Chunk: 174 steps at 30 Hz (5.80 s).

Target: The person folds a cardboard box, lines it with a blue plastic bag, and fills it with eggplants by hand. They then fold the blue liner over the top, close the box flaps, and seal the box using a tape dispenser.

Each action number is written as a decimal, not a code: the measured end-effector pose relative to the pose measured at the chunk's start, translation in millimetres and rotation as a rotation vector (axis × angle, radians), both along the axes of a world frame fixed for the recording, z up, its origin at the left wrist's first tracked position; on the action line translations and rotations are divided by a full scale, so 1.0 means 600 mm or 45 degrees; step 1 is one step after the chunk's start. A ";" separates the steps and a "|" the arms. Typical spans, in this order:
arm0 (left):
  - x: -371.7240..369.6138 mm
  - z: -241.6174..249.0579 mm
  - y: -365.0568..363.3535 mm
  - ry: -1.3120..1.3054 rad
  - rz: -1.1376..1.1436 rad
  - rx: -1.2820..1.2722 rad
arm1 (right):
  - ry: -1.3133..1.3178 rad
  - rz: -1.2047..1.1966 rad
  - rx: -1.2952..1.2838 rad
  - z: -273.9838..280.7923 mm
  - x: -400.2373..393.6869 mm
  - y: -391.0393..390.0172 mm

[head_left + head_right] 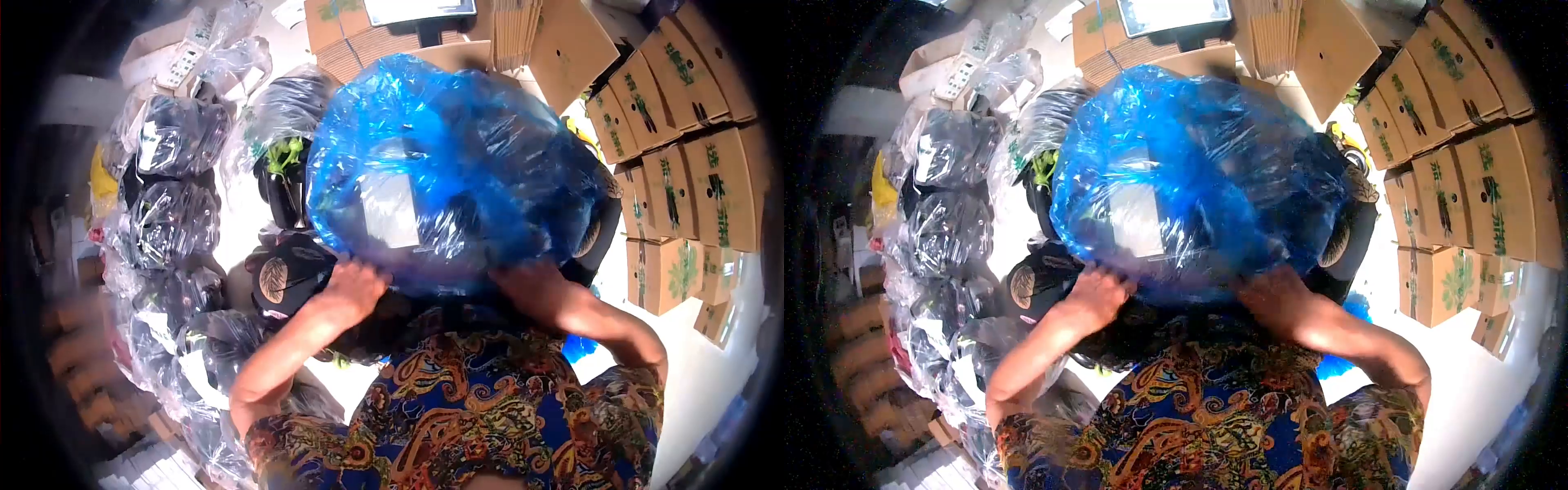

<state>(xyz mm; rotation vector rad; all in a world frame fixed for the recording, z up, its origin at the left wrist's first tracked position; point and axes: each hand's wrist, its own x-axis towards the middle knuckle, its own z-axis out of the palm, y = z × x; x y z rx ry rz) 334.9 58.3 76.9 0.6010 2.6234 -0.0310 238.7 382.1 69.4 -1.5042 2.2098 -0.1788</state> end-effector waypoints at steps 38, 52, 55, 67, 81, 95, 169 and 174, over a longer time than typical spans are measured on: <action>-0.197 -0.150 -0.168 -0.758 1.104 1.763 | -1.299 -2.052 -0.244 -0.120 -0.265 0.040; -0.193 -0.120 -0.168 -0.466 1.153 1.606 | -0.016 -0.403 0.248 0.075 -0.364 -0.006; -0.203 -0.026 -0.149 -0.021 1.347 1.438 | -0.080 -0.785 -0.117 0.132 -0.381 0.005; -0.334 -0.037 -0.113 0.972 0.878 1.105 | -0.071 -0.398 -0.418 -0.010 -0.451 -0.181; -0.360 0.025 -0.188 -0.244 1.001 1.686 | -0.054 -0.828 -0.631 0.124 -0.479 -0.134; -0.482 -0.267 -0.169 0.513 1.125 1.798 | 0.154 -1.231 -0.588 -0.137 -0.599 -0.087; -0.332 0.117 -0.152 -1.051 0.639 1.891 | 0.013 -0.046 -0.185 0.286 -0.214 -0.225; -0.359 0.001 -0.213 0.609 1.317 1.579 | -0.372 -0.514 -0.236 0.233 -0.202 -0.126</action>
